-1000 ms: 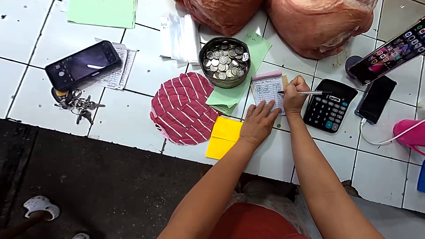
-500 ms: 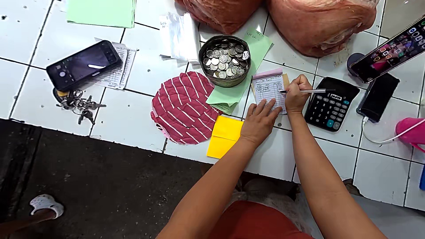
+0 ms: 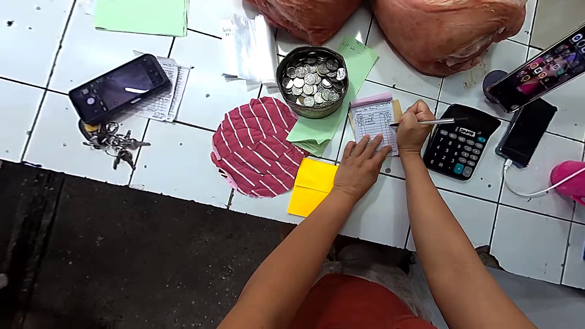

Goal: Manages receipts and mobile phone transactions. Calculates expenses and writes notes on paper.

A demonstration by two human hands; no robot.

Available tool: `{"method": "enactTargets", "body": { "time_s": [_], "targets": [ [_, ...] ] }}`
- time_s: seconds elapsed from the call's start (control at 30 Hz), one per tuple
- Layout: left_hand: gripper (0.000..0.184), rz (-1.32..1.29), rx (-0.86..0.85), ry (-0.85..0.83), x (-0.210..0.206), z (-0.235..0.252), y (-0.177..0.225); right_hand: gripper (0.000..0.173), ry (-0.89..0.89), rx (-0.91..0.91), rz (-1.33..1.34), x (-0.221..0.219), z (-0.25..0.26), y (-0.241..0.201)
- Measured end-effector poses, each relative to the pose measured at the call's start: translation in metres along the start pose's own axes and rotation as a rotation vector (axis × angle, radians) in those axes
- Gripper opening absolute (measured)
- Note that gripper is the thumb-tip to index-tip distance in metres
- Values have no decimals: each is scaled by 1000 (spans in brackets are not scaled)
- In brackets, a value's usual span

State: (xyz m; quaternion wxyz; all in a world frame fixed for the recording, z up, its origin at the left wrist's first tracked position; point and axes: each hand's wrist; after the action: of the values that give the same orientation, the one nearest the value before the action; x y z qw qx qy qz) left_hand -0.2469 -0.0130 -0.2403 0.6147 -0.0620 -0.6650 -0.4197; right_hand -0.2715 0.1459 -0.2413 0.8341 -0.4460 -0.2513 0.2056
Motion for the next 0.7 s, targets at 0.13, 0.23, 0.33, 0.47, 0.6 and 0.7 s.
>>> {"method": "enactTargets", "body": {
  "time_s": [0.13, 0.23, 0.33, 0.47, 0.6, 0.7],
  "targets": [
    [33, -1, -3, -14, 1, 0, -1, 29, 16, -9, 3, -2, 0, -2],
    [33, -11, -5, 5, 0, 1, -1, 28, 38, -14, 0, -2, 1, -2],
    [32, -8, -5, 5, 0, 0, -1, 27, 30, -6, -42, -2, -1, -2],
    [32, -10, -4, 10, 0, 0, -1, 29, 54, -10, -4, -2, -1, -3],
    [32, -5, -9, 7, 1, 0, -1, 30, 105, 0, 44, -2, 1, -1],
    [32, -9, -12, 19, 0, 0, -1, 28, 73, -1, -57, -3, 1, -4]
  ]
}}
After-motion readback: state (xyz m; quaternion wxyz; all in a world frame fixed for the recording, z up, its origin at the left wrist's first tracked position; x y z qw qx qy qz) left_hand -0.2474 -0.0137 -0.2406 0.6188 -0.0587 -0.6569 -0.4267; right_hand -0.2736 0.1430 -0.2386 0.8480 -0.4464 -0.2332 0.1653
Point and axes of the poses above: each hand's wrist, its own z-axis towards the middle knuckle, its own x-axis out of the back of the hand, y = z × x, and after that the axes turned 11 degrees about x, right-handed
